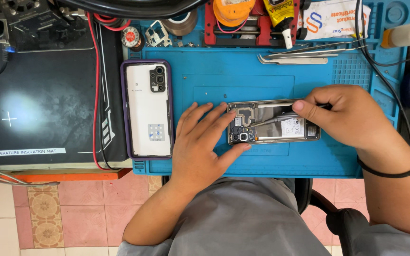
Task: The person removes a purple case from a smartphone, then uses a screwdriver to remove screws from the back cover. They lift the back cover, disconnect internal connectors, and remove the battery. The phone remains disassembled on the workbench.
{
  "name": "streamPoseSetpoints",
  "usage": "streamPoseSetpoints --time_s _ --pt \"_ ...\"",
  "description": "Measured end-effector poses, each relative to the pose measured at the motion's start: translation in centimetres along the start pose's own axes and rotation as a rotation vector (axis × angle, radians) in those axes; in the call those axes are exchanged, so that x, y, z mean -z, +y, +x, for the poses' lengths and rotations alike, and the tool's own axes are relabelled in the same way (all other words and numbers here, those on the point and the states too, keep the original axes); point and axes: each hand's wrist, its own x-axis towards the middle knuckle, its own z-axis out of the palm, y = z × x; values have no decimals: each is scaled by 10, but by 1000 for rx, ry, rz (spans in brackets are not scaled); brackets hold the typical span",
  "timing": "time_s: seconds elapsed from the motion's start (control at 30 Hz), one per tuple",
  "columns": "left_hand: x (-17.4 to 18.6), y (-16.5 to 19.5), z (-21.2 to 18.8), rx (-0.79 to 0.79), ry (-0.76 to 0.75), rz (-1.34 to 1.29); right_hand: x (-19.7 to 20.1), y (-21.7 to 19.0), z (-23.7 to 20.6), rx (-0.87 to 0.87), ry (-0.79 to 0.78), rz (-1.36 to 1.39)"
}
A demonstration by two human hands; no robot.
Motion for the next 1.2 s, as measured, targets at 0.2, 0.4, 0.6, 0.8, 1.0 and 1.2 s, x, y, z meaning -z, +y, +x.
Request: streamPoseSetpoints --time_s 0.2,0.4,0.6,0.8,1.0,1.2 --pt "0 0 -1 -4 6 -8 4 0 -1 -114 59 -35" --pt "-1 -1 -2 21 10 -16 5 -9 -5 -21 76 -18" --pt "-2 -3 -3 20 21 -53 9 -49 -19 375 248 -300" --pt "-3 -4 -3 3 23 -41 5 -78 -6 575 303 -502" --pt "-3 -5 -5 -9 36 -46 1 -91 6 626 267 -562" --pt "-4 -5 -4 -9 30 -42 1 -114 9 817 289 -739"
